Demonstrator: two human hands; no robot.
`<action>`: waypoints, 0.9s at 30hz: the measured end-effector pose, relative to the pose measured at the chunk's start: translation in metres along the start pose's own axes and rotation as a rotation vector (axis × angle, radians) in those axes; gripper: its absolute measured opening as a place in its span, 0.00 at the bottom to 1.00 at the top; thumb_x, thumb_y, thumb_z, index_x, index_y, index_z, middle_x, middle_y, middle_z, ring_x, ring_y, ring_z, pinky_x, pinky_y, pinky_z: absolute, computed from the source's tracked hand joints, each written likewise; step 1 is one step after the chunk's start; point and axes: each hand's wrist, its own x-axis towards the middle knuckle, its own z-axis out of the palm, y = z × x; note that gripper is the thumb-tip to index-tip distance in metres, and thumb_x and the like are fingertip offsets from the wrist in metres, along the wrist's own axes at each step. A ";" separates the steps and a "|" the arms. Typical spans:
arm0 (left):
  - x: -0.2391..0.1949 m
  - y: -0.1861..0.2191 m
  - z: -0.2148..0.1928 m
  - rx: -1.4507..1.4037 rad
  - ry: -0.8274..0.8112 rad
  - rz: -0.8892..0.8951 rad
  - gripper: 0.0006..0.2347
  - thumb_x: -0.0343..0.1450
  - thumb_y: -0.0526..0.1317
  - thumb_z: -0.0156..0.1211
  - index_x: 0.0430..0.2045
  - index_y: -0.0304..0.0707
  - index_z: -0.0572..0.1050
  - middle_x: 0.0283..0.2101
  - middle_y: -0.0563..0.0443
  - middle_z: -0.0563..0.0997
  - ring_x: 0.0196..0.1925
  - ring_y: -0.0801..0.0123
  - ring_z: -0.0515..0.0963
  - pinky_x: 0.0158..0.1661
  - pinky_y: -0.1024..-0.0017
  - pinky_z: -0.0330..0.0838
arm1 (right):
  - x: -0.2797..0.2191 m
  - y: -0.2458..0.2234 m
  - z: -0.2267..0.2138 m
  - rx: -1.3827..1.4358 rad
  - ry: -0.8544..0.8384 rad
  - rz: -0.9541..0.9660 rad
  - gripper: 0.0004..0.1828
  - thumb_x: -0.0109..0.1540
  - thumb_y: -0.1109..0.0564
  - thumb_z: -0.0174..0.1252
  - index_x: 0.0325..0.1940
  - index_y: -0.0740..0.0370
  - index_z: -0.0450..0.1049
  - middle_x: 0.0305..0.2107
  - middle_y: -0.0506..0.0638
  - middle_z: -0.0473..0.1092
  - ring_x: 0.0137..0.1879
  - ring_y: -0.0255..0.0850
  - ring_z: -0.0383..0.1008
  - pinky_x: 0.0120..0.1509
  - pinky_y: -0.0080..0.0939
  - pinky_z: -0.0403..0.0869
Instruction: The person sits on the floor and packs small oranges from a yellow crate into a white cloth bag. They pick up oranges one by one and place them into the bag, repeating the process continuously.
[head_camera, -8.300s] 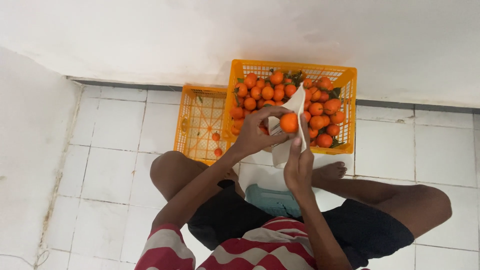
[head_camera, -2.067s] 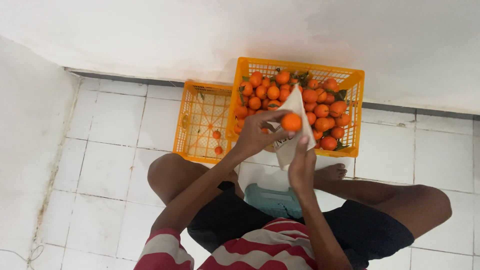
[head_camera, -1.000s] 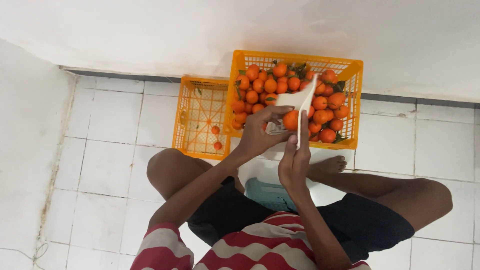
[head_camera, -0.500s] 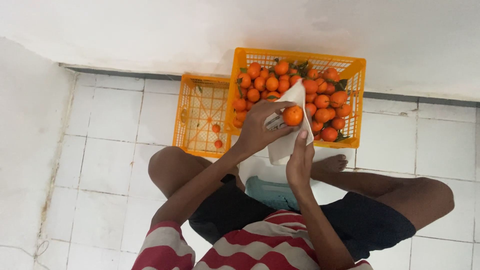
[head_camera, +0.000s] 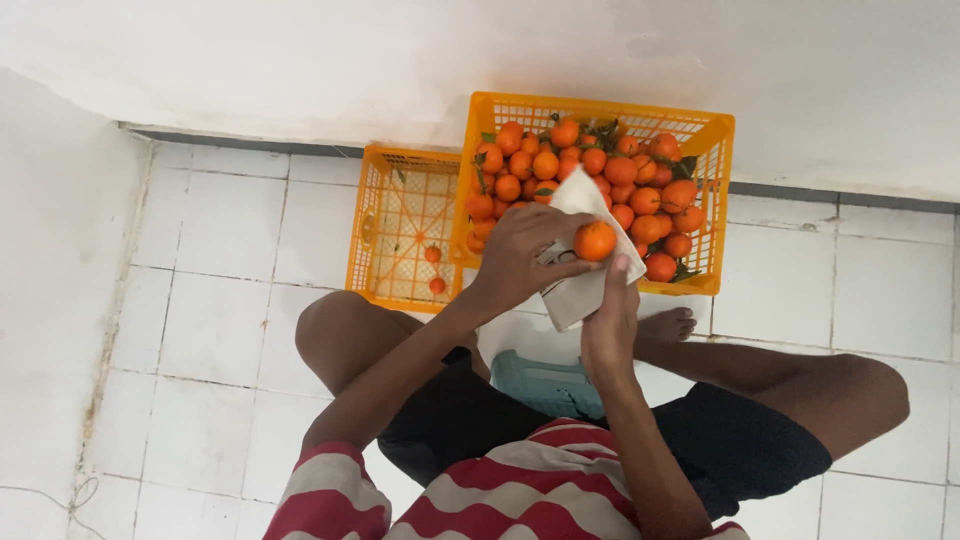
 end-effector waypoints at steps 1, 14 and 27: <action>-0.001 -0.001 0.000 -0.004 -0.003 0.017 0.21 0.65 0.41 0.77 0.52 0.42 0.79 0.45 0.46 0.84 0.51 0.60 0.83 0.56 0.61 0.73 | 0.003 0.012 -0.010 -0.123 0.040 -0.035 0.46 0.69 0.26 0.37 0.70 0.72 0.57 0.58 0.68 0.67 0.64 0.53 0.69 0.70 0.61 0.67; 0.000 0.004 0.001 -0.160 0.096 -0.148 0.24 0.63 0.44 0.80 0.52 0.49 0.79 0.50 0.57 0.83 0.58 0.70 0.79 0.63 0.67 0.62 | -0.006 -0.014 0.006 -0.173 0.013 -0.098 0.41 0.70 0.28 0.37 0.70 0.66 0.60 0.54 0.60 0.71 0.60 0.46 0.72 0.69 0.52 0.68; -0.002 -0.029 0.009 -0.238 0.120 -0.301 0.23 0.65 0.41 0.78 0.55 0.45 0.78 0.49 0.48 0.84 0.53 0.63 0.83 0.60 0.60 0.70 | -0.009 -0.036 0.026 -0.482 -0.030 -0.174 0.40 0.71 0.32 0.28 0.72 0.64 0.61 0.59 0.65 0.68 0.68 0.57 0.66 0.72 0.62 0.61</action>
